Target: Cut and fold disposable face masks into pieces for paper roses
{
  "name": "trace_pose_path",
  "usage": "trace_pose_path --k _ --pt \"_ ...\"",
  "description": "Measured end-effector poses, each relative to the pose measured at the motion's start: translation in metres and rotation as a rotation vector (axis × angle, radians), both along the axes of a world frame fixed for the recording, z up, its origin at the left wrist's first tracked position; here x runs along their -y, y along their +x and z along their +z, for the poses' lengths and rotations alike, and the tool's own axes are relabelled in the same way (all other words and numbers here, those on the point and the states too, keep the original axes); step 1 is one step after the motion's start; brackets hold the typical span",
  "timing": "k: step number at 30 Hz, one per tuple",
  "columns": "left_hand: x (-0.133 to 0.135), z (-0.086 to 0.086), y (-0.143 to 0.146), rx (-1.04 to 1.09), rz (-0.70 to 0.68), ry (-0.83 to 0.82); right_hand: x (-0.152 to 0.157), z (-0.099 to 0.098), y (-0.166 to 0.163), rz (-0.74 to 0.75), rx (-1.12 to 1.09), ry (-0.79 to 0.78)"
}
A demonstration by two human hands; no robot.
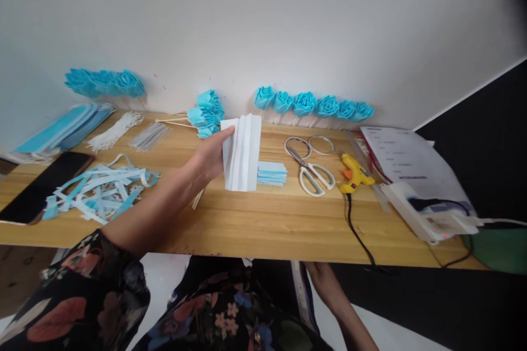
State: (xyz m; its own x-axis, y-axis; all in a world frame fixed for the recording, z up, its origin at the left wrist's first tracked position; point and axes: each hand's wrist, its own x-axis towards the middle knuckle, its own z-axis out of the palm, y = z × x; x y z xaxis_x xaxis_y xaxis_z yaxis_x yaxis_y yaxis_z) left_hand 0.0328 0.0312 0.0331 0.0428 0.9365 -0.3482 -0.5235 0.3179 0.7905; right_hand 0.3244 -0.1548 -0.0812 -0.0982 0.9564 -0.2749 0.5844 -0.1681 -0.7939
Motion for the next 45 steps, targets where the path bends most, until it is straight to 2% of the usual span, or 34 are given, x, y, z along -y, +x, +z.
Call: trace_pose_path --k 2,4,7,8,9,11,13,14,17,21,23,27,31,33,38,45 --pt "-0.002 -0.003 0.0 -0.013 0.014 0.048 0.021 0.02 0.009 0.121 0.039 -0.048" --pt "-0.003 -0.004 0.002 -0.036 0.01 0.08 0.039 0.05 0.016 0.301 0.046 -0.085" --pt "-0.002 -0.003 0.005 -0.068 0.021 0.117 0.036 0.096 0.016 0.56 -0.057 -0.097" --pt "-0.001 -0.002 0.006 -0.077 0.029 0.131 0.025 0.108 0.012 0.576 -0.109 -0.071" --pt "0.0 0.0 0.008 -0.086 0.033 0.146 0.008 0.116 0.007 0.51 -0.169 -0.014" --pt "0.002 0.002 0.01 -0.109 0.028 0.186 -0.036 0.124 -0.008 0.252 -0.308 0.15" --pt "0.004 0.003 0.012 -0.135 0.028 0.244 -0.085 0.124 -0.026 0.068 -0.468 0.311" --pt "0.005 0.003 0.013 -0.146 0.032 0.278 -0.108 0.123 -0.036 0.025 -0.539 0.344" --pt "0.005 0.003 0.017 -0.176 0.042 0.385 -0.164 0.12 -0.065 0.016 -0.692 0.295" --pt "-0.001 0.002 0.019 -0.261 0.058 0.468 -0.203 0.118 -0.092 0.052 -0.76 0.225" --pt "-0.006 0.001 0.019 -0.341 0.078 0.493 -0.213 0.117 -0.099 0.019 -0.77 0.279" --pt "-0.015 -0.005 0.014 -0.451 0.083 0.535 -0.225 0.108 -0.1 -0.045 -0.658 0.509" --pt "-0.022 -0.018 0.011 -0.301 0.031 0.419 -0.228 0.09 -0.092 -0.152 -0.596 0.617" --pt "-0.023 -0.023 0.012 -0.196 0.005 0.324 -0.227 0.081 -0.089 -0.157 -0.561 0.658" --pt "-0.021 -0.034 0.013 -0.113 0.02 0.179 -0.223 0.075 -0.09 -0.159 -0.485 0.676" --pt "-0.013 -0.04 0.01 -0.117 -0.118 0.267 -0.223 0.074 -0.089 -0.187 -0.465 0.694"
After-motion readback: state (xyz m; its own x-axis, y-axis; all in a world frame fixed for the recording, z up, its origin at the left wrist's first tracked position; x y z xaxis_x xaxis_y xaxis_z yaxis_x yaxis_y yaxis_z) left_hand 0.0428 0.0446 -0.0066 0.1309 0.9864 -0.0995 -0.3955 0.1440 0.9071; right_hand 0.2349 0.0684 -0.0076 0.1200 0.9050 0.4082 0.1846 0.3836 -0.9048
